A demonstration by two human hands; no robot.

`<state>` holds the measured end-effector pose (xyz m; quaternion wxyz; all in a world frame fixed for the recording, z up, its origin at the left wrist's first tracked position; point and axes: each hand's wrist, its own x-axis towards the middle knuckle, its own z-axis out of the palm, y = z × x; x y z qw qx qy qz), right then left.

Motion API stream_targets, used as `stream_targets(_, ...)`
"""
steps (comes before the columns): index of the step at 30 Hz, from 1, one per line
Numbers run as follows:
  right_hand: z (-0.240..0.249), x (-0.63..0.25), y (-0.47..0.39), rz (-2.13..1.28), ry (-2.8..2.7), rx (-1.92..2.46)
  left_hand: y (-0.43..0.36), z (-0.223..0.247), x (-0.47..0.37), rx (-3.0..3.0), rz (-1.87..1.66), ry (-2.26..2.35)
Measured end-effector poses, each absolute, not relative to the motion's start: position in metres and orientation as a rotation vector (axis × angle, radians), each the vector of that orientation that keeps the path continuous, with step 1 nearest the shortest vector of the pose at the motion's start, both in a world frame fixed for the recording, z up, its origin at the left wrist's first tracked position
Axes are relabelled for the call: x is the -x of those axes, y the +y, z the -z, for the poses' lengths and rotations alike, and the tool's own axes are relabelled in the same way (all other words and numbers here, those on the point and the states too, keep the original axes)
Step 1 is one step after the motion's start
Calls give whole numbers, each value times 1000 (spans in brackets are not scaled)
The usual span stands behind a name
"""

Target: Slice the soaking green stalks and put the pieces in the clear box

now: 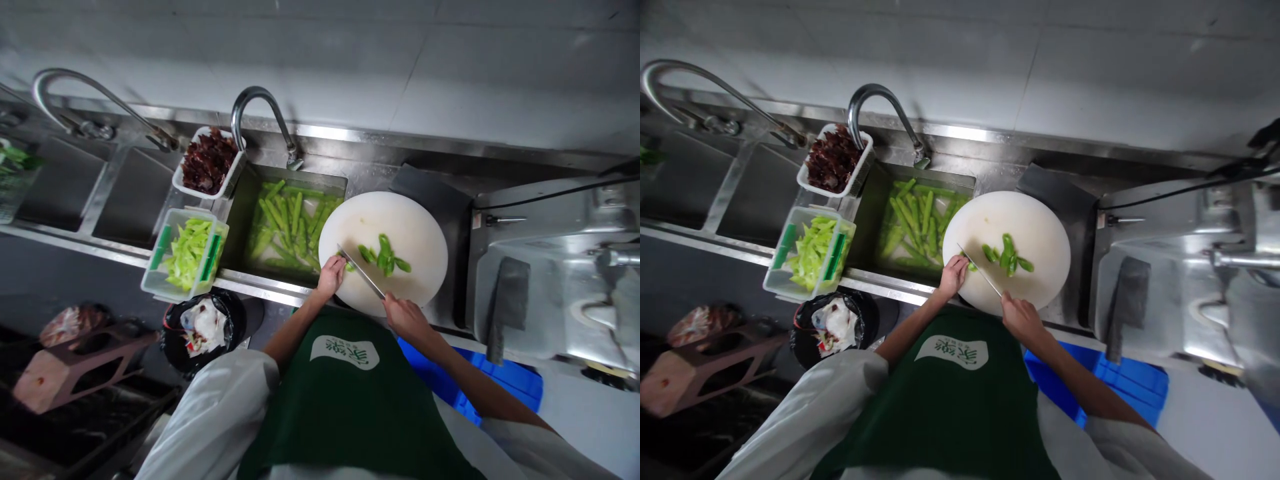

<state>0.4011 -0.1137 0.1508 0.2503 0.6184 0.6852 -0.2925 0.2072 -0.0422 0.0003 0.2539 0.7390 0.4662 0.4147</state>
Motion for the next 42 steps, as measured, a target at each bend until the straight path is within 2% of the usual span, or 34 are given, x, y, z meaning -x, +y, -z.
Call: stream_targets(42, -155, -394, -112, 841, 1840, -1659, -38, 6, -190, -2141, -1119, 1124)
